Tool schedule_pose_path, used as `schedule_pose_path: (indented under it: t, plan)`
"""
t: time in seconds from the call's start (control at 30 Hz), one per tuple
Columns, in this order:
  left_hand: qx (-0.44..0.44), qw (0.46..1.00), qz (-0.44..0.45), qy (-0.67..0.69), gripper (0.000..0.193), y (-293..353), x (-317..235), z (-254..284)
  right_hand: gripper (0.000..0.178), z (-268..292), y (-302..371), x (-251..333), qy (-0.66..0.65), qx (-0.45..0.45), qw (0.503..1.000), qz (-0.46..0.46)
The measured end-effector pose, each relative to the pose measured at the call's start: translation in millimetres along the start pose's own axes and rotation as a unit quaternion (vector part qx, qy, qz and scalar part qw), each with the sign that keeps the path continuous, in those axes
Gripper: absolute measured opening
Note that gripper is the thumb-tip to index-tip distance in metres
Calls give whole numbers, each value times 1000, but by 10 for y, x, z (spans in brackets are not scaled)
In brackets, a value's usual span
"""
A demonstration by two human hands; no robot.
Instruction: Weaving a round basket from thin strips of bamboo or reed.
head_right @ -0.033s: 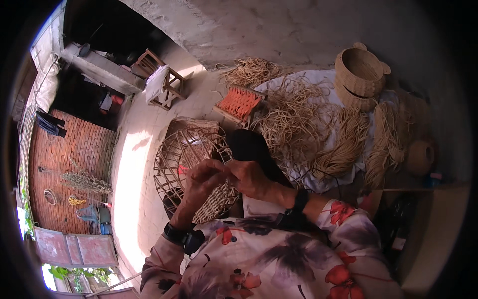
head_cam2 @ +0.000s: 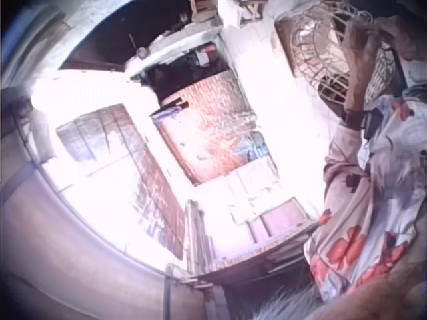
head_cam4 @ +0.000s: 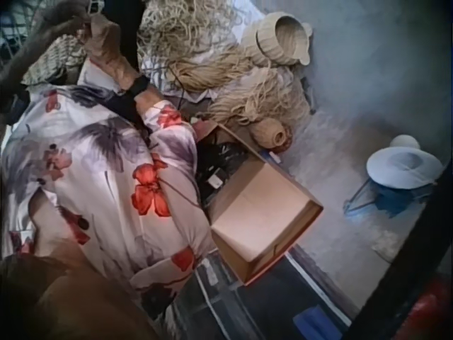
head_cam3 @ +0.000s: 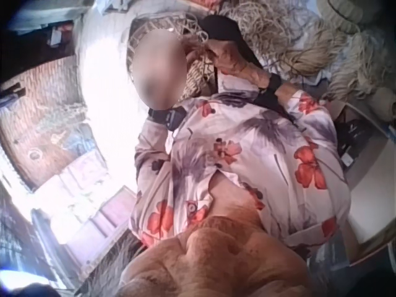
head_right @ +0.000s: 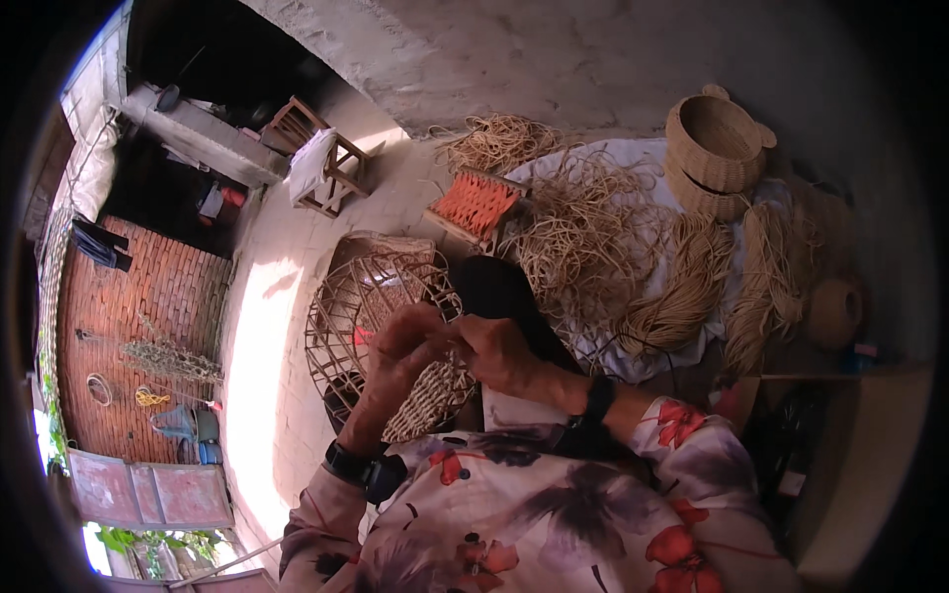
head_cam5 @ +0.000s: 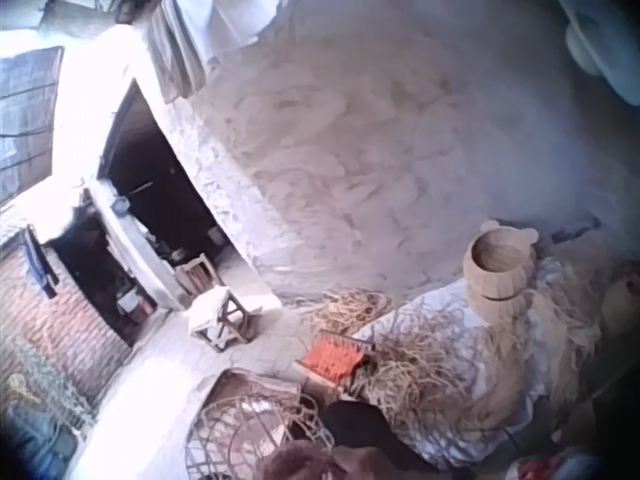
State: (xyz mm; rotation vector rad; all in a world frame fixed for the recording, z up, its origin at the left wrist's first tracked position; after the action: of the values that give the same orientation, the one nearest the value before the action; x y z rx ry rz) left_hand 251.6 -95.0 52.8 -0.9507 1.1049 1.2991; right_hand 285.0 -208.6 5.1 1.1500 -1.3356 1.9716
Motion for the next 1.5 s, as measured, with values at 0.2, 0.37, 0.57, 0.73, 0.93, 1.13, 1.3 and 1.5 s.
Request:
schedule_pose_path:
  t: [0.2,0.37,0.57,0.73,0.93,1.13,1.3,1.5]
  plan:
    - [-19,950,-63,-306,37,13,-14,65,14,20,20,-232,69,42,986,-146]
    - [-3,919,-14,-393,44,-94,30,15,16,53,3,-251,115,59,983,-129]
    - [31,894,-48,-444,44,-224,126,-31,24,-33,-36,-338,182,78,972,-128]
    - [63,886,-35,-457,44,-254,139,-38,30,-36,-74,-370,182,73,972,-132]
    - [86,863,-15,-497,44,-306,239,-53,19,-120,-71,-471,1,34,979,-199]
    - [71,879,-23,-470,42,-372,259,-26,20,-242,26,-691,-75,-41,980,-182]
    - [23,879,-49,-474,40,-290,229,-19,23,-283,62,-610,-207,18,937,-279]
    - [-104,909,-57,-400,39,-31,157,12,26,117,69,-550,-155,-16,940,-303]
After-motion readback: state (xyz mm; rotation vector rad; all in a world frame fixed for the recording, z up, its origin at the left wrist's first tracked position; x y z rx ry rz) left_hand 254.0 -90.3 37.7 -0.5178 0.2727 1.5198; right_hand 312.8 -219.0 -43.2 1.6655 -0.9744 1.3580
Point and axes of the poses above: each hand's wrist, its own y-axis away from the middle knuckle, its own z-axis out of the back of the hand, x = y × z, the point moved 9 cm from there along -y, towards the middle knuckle, and after that the axes turned 1 degree about x, right-handed, at the moved point
